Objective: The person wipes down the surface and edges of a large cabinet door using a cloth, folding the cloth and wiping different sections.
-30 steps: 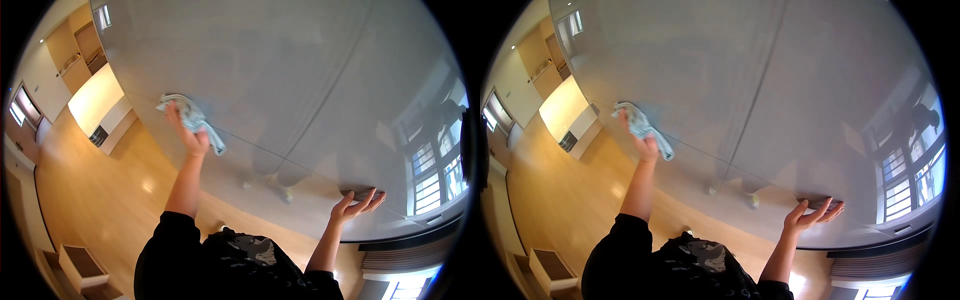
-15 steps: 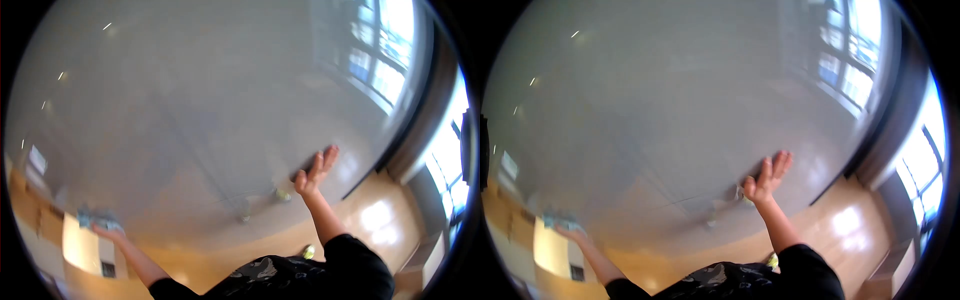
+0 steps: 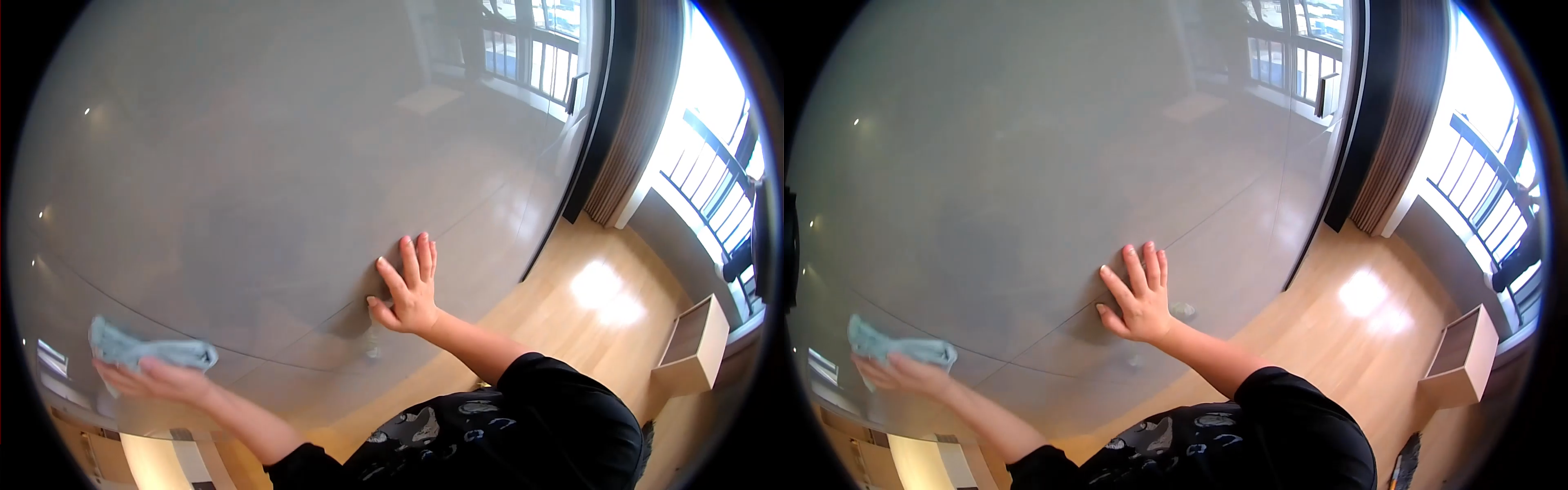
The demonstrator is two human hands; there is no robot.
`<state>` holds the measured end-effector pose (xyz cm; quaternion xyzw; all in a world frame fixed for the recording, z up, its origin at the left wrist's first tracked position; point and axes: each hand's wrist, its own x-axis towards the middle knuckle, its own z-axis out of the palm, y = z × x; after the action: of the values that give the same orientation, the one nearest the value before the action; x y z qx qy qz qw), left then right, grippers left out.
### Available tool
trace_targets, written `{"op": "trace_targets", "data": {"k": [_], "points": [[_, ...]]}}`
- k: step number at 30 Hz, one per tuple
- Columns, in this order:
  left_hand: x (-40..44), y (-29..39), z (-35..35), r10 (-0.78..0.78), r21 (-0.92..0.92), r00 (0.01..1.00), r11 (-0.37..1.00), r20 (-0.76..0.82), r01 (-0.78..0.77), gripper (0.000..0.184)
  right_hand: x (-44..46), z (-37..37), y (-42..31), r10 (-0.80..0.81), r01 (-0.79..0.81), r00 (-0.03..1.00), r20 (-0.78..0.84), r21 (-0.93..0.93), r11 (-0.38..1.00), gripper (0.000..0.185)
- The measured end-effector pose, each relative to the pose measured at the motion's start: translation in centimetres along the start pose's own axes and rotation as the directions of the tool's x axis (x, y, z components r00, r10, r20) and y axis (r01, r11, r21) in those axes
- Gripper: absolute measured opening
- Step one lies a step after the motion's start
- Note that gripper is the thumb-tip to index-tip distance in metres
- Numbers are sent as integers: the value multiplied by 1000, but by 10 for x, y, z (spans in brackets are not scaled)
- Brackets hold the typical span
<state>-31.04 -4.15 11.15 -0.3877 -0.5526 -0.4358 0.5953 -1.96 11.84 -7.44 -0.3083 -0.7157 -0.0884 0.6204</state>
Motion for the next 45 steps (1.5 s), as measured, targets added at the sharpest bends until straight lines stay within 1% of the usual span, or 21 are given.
{"op": "trace_targets", "data": {"k": [2, 4, 6, 8, 10, 12, 16, 17, 18, 20, 21, 24, 28, 29, 30, 32, 33, 36, 40, 44, 45], "points": [[2, 53, 22, 153, 74, 988, 986, -2, -152, 66, 6, -25, 15, -34, 27, 994, 106, 67, 997, 60], [7, 118, 40, 112, 125, 994, 986, 9, -113, 65, 7, -45, 34, -94, 62, 970, 223, 147, 987, 59], [18, 164, 61, 70, 141, 997, 987, 19, -72, 67, 18, -62, 45, -102, 29, 947, 305, 235, 972, 57], [33, 216, 83, 63, 149, 997, 986, 41, -69, 65, 20, -72, 55, -91, -27, 917, 388, 290, 957, 57], [26, 276, 81, 73, 140, 991, 986, 109, -88, 63, -2, -91, 69, -99, -43, 895, 436, 304, 952, 54], [33, 326, 89, 115, 97, 984, 987, 133, -128, 61, -10, -104, 80, -96, -76, 871, 482, 326, 942, 53], [40, 394, 112, 251, -169, 962, 958, 108, -231, 65, -20, -125, 103, -40, -109, 878, 476, 282, 953, 45], [34, 413, 122, 308, -237, 944, 932, 115, -275, 63, -20, -128, 108, 16, -159, 888, 459, 277, 948, 40], [26, 428, 132, 362, -298, 924, 901, 121, -314, 62, -20, -129, 114, 57, -189, 898, 436, 267, 945, 39], [9, 450, 136, 496, -323, 861, 838, 115, -439, 54, -26, -133, 124, 142, -252, 910, 389, 248, 935, 38], [-6, 460, 135, 507, -320, 854, 833, 116, -451, 52, -29, -136, 126, 158, -264, 911, 381, 245, 933, 38], [-37, 441, 119, 557, -319, 823, 805, 113, -501, 50, -37, -141, 133, 190, -275, 921, 339, 221, 936, 37], [-56, 391, 95, 584, -395, 795, 777, 161, -491, 49, -42, -143, 134, 241, -294, 932, 271, 174, 940, 35], [-55, 377, 89, 557, -413, 815, 789, 164, -456, 46, -42, -141, 134, 264, -309, 930, 255, 157, 938, 34], [-54, 362, 82, 528, -430, 833, 799, 166, -420, 43, -44, -140, 137, 252, -286, 934, 251, 106, 952, 39], [-51, 337, 72, 440, -454, 878, 831, 186, -320, 41, -40, -133, 135, 286, -306, 945, 159, 119, 944, 48], [-48, 323, 68, 381, -425, 910, 860, 165, -283, 40, -39, -130, 139, 234, -248, 962, 138, 97, 964, 55], [-33, 266, 54, 271, -265, 955, 936, 121, -232, 43, -19, -119, 131, 146, -148, 989, 40, 48, 988, 56], [-17, 175, 26, 170, -111, 972, 982, 164, -153, 49, 2, -99, 116, 62, -62, 998, -15, 2, 998, 60], [-6, 88, 9, 88, -50, 993, 995, 76, -84, 52, 26, -71, 95, -67, 66, 993, -98, -16, 998, 67], [-5, 68, 6, 69, -48, 997, 997, 43, -67, 52, 36, -67, 90, -107, 101, 990, -91, -65, 993, 70]]}}
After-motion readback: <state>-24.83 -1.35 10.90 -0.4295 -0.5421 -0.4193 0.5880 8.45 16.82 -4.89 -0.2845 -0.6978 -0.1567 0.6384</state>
